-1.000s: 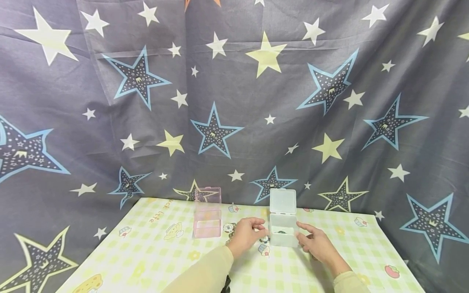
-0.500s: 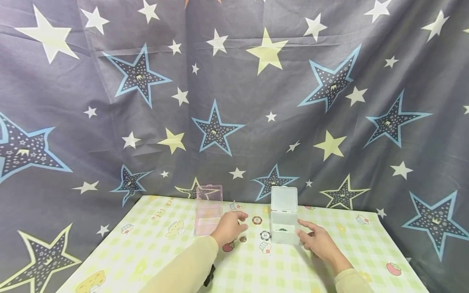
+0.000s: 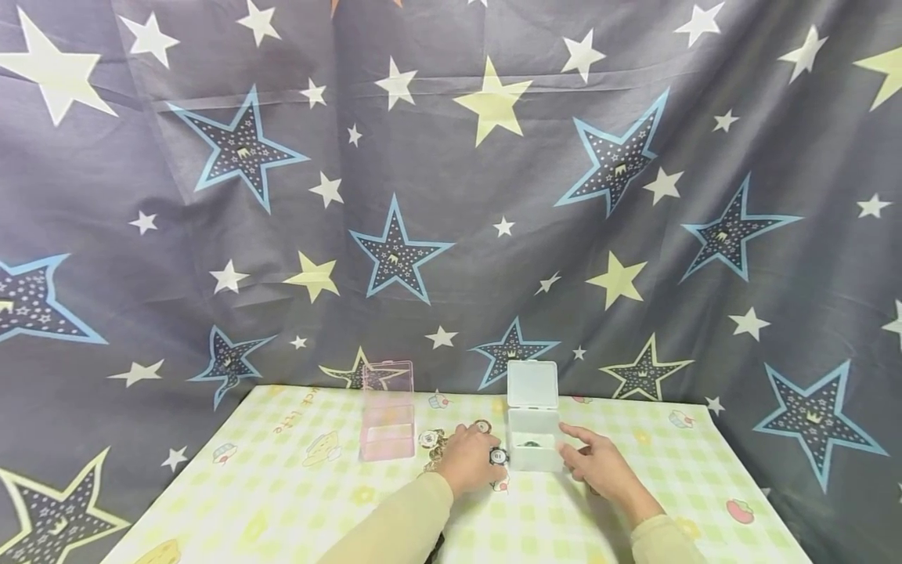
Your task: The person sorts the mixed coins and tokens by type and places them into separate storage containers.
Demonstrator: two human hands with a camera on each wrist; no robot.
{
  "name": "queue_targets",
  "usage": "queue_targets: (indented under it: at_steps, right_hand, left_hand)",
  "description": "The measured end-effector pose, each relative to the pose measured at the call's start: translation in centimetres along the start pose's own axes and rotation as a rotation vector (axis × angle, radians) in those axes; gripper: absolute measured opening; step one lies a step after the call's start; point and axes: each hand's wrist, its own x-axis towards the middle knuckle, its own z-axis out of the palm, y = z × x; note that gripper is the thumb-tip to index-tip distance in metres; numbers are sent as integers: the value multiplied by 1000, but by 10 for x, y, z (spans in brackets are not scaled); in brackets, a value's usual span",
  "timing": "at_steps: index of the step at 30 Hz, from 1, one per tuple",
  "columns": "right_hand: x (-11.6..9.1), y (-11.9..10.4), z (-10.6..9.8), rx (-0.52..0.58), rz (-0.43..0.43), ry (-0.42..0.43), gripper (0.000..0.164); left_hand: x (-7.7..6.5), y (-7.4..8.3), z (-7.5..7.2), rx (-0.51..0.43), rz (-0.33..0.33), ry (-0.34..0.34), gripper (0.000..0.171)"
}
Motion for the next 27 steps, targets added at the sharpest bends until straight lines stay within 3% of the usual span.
queue_targets:
  at_steps: [4,10,15,22,27]
  right_hand:
    - [1,-2,1,-24,-13,18,64]
    - [0,-3,1,-31,-9,18,64]
    - [0,-2,3,-25,7,6,65]
    - [2,0,4,-41,10,18,62]
    - [1,0,3,-41,13,21,65]
  left_hand:
    - [0,1,1,13,-50,19,46]
    - [2,-2,3,-51,-106,11,39]
    - [2,-6,9,-96,-121,18,33]
    - [-1,-10,8,-133,-146,-24,28]
    - [-4,-9,7,-167,-122,35,32]
